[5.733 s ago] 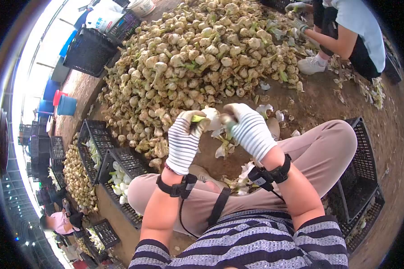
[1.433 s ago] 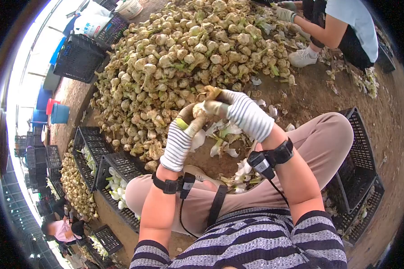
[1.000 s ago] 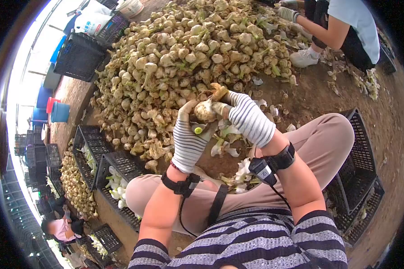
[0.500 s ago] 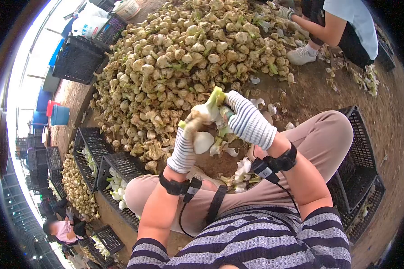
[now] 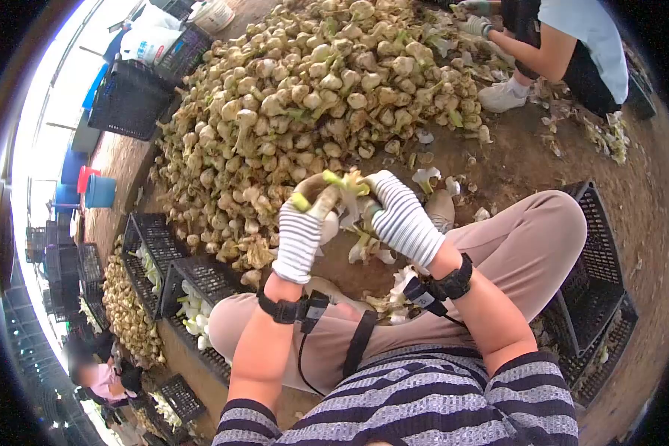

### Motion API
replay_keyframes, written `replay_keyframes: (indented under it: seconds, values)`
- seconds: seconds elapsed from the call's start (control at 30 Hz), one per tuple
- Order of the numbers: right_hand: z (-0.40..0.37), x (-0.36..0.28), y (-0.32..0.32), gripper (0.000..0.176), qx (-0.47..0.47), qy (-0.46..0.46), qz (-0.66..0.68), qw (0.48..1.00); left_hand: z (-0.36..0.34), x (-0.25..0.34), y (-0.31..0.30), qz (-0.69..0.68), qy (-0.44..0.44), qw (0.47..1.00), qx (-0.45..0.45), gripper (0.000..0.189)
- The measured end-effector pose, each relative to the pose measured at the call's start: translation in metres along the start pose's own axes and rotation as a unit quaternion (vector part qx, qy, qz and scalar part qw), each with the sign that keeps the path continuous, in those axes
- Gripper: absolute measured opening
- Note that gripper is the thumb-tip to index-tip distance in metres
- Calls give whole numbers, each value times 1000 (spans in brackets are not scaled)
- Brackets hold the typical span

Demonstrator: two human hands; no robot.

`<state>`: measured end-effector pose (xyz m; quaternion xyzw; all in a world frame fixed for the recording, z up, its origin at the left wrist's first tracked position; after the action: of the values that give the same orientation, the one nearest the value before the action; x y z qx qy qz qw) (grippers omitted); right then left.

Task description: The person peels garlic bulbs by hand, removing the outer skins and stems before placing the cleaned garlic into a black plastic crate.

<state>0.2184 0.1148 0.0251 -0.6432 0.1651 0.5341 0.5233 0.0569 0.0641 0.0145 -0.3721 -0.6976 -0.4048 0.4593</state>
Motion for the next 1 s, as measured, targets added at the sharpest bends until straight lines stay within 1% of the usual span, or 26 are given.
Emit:
replay_keyframes:
  seconds: [0.03,0.07,0.1,0.17,0.2,0.23,0.3,0.33,0.37,0.4,0.43,0.47,0.5,0.53,0.57,0.6,0.63,0.7,0.73,0.77,0.83,0.87,0.9,0.93,0.97,1.0]
  values:
    - [-1,-1,10,26,-22,-15,-19,999,1,-4,0,0,-16,1000,-21,20]
    - [-3,4,18,30,-23,-9,-11,1000,8,-17,-8,-18,-33,999,-7,13]
    - [-3,9,20,30,-27,-12,-9,1000,7,-17,-13,-17,-31,999,-1,13]
    - [-3,33,18,33,-66,105,162,979,8,-14,-18,-13,-34,999,-2,12]
    - [-3,33,12,33,-82,207,270,937,5,-8,-16,-51,-45,998,-15,13]
    - [0,42,6,32,-93,233,222,942,2,-3,-15,-50,-45,998,-16,13]
    - [-1,67,11,30,-53,277,301,911,-5,7,-5,-6,-23,997,-75,15]
    - [-2,91,21,30,-51,280,298,911,-7,7,-3,-19,-26,995,-90,16]
    - [0,123,28,30,-13,268,184,946,-11,11,-1,-23,-26,995,-93,16]
    - [0,141,25,30,26,250,68,965,-15,19,1,-45,-20,994,-96,17]
    - [-6,147,29,27,-57,231,13,971,-19,27,2,-66,-12,993,-100,18]
    - [-11,148,37,28,-135,170,-74,973,-21,31,1,-47,-9,995,-93,15]
    - [-21,149,49,30,-213,106,-159,958,-24,32,-1,-48,-8,995,-91,15]
    - [-29,122,40,27,-115,80,-237,961,-25,33,-3,-21,-9,996,-87,14]
    - [-25,96,32,27,-119,77,-238,961,-28,32,-5,6,-11,997,-82,13]
    - [-19,65,17,27,-57,58,-165,983,-31,34,-3,23,-7,997,-74,14]
    - [-12,35,0,26,10,39,-90,995,-28,30,-3,93,55,992,-66,13]
    - [-6,-17,-20,25,-11,96,28,995,-31,41,7,214,222,947,-88,15]
    - [-2,-37,-27,22,-12,53,-37,998,-34,46,15,244,238,936,-85,16]
    - [0,-37,-26,22,-6,54,-40,998,-35,46,19,250,247,931,-93,23]
    - [6,-29,-21,22,-35,77,-108,990,-38,47,26,303,321,890,-113,27]
    - [7,-27,-22,22,-49,76,-159,983,-38,45,27,301,322,890,-112,27]
    - [4,-26,-20,22,-52,74,-160,983,-39,43,27,325,330,879,-115,28]
    - [-1,-30,-19,21,-30,30,-202,979,-39,42,28,348,338,866,-118,30]
    - [-4,-32,-17,21,-6,-13,-241,970,-39,41,28,349,336,867,-117,30]
    - [-5,-28,-13,18,1,-37,-310,950,-42,42,29,354,361,854,-119,31]
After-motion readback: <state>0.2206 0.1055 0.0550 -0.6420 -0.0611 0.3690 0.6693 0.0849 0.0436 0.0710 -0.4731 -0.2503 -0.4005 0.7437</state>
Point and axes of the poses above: each hand's wrist, its own z-axis towards the middle knuckle, its own y-axis out of the palm, x = y × z, the point moved 5 cm from there along z, towards the middle knuckle, and after that the axes turned 10 degrees about -z, right-handed, at the moved point
